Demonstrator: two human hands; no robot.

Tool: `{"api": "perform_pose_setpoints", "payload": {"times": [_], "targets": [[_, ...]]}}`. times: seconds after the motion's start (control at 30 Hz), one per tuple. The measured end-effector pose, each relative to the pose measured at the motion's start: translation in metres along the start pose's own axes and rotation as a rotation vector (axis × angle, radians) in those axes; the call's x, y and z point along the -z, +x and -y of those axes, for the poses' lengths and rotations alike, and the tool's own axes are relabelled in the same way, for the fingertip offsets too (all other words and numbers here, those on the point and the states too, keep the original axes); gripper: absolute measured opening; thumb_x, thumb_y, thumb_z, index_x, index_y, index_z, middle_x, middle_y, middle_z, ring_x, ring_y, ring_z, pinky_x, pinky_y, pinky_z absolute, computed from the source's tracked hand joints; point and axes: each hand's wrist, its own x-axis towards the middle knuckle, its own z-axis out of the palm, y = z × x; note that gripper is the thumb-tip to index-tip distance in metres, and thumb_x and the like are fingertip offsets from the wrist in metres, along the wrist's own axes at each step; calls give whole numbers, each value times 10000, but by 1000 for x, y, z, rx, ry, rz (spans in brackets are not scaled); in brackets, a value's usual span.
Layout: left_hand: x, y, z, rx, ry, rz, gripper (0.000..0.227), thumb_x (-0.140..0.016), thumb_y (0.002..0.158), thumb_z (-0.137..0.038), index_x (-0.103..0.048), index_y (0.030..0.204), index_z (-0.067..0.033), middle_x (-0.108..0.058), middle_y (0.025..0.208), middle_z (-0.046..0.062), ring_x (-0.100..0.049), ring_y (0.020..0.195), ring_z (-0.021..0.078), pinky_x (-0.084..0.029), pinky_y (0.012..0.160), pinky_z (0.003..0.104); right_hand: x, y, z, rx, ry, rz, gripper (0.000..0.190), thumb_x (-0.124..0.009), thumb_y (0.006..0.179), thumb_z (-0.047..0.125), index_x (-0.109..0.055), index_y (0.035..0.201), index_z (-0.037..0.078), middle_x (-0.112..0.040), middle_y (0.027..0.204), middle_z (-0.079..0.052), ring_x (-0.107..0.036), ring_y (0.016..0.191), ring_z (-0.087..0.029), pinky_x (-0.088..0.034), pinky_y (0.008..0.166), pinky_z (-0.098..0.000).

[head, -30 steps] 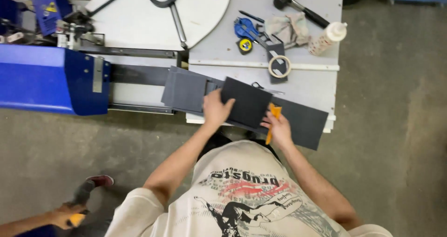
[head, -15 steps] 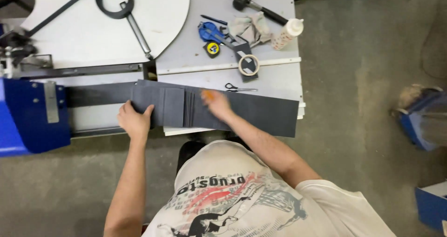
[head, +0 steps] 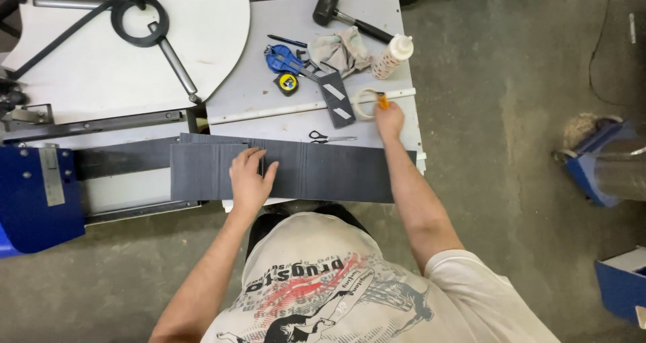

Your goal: The person uses a yellow sanding block to smooth the edges of several dark rectangular pieces of material on a workbench. They then apply white tape to the edges of one piece and place the sanding block into a drawer.

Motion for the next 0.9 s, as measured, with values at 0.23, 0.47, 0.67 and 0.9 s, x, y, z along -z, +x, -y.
{"api": "perform_pose_setpoints", "payload": {"times": [0.23,0.47,0.67,0.9], "targets": [[-12,-8,-16,96,1,165,333,-779,925,-341,-732,1177,-129,-635,1226,65,-656,1086,315,-484,896,465,51,-7,-13,17,10,-44,333,-748,852,379,-748,943,58,-723,814,-203,-725,913,-444,-572,778,-541],[-30,-3,-22,69,-25,201,323,-771,923,-364,-735,1135,-123,-651,1181,73,-675,1059,330,-518,868,453,19,-46,71,110,98,414,479,-763,872,423,-710,1159,43,-717,829,-150,-706,764,-309,-558,668,-430],[-58,3,-19,256,-278,315,343,-784,911,-340,-734,1159,-109,-680,1152,95,-701,1057,321,-562,881,410,47,-68,83,-96,559,602,478,-838,838,210,-648,1171,-75,-576,664,-68,-566,442,-155,-456,384,-261],[-99,25,-46,763,-1230,319,681,-834,897,-194,-487,1408,94,-664,1137,181,-679,1041,277,-581,916,412,85,-170,77,-105,802,771,395,-863,807,111,-683,1104,-75,-508,557,-49,-452,340,-119,-363,342,-245]]}}
